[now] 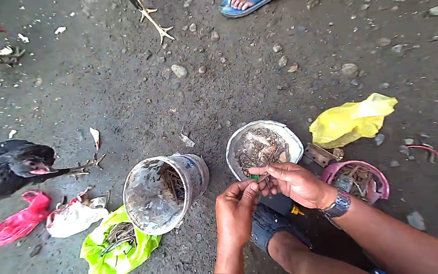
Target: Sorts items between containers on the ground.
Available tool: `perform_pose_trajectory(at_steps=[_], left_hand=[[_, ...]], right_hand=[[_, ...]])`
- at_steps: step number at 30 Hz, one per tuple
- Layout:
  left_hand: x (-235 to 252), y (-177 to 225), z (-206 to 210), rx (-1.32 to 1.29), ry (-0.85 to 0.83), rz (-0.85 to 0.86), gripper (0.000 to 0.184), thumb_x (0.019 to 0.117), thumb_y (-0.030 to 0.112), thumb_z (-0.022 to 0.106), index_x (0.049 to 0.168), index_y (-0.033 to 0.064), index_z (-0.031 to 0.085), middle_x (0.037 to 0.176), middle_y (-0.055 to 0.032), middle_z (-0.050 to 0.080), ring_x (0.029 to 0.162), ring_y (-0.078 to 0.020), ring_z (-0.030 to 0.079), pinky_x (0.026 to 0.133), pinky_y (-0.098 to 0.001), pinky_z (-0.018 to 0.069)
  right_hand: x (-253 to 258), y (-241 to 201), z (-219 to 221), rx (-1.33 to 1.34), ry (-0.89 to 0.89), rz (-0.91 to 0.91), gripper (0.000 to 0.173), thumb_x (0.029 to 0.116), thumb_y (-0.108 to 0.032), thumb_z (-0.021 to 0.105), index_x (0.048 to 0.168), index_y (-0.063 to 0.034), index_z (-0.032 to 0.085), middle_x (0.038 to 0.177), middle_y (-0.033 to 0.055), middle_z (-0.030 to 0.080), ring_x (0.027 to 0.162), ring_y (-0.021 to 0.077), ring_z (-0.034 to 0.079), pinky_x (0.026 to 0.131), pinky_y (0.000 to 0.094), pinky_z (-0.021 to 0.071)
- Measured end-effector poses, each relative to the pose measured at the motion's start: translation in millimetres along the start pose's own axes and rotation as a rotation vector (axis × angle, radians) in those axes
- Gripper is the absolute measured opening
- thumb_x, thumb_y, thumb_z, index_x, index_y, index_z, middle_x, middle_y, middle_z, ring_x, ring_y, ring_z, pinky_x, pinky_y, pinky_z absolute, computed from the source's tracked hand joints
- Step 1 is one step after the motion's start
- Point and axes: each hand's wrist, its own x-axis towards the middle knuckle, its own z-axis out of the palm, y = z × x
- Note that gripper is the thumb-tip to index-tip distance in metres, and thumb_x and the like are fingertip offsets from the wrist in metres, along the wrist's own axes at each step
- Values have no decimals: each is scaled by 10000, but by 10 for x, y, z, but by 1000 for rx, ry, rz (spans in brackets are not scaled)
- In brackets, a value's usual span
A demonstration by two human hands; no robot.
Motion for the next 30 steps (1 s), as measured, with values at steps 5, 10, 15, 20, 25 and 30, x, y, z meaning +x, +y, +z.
perform_pose_trajectory(at_steps=[5,10,15,20,25,30], left_hand=[[32,45,-55,-284,5,-145,341,1105,129,428,1223,-74,675,1036,-206,749,812,-244,742,731,-353,630],[43,99,-136,-460,59,-177,316,1088,44,426,1275,-96,639,1121,-246,722,856,-263,745,774,-357,632],[27,107,-143,-493,53,-144,351,1059,-20,446,1381,-82,571,1206,-252,700,960,-309,749,851,-401,633],[17,78,-145,-494,51,-104,470,1002,-108,451,1468,-58,491,1281,-261,671,1070,-337,725,897,-417,620],[13,83,-149,-510,70,-86,495,993,-121,454,1483,-53,472,1271,-254,680,1086,-332,722,914,-419,614],[-177,177,-469,-237,194,240,322,1044,23,490,1339,-70,579,1138,-206,730,984,-305,742,864,-436,634]], right_hand=[[43,-43,31,37,86,-6,383,1089,-247,447,1202,-8,724,953,125,734,826,164,703,775,292,592],[59,-65,49,40,99,7,368,1090,-245,465,1209,-5,717,959,130,737,823,162,707,769,284,595],[48,-77,64,26,83,54,394,1104,-274,440,1213,-7,708,944,142,744,788,171,725,717,277,609],[51,-76,74,37,75,40,383,1098,-273,459,1206,-4,710,952,139,745,794,164,723,721,271,606],[49,-68,84,36,57,33,390,1101,-276,453,1207,-5,712,994,153,750,824,182,735,738,286,614],[51,-53,54,143,5,26,442,1097,-311,406,1217,-12,709,1043,155,752,870,184,736,766,291,609]])
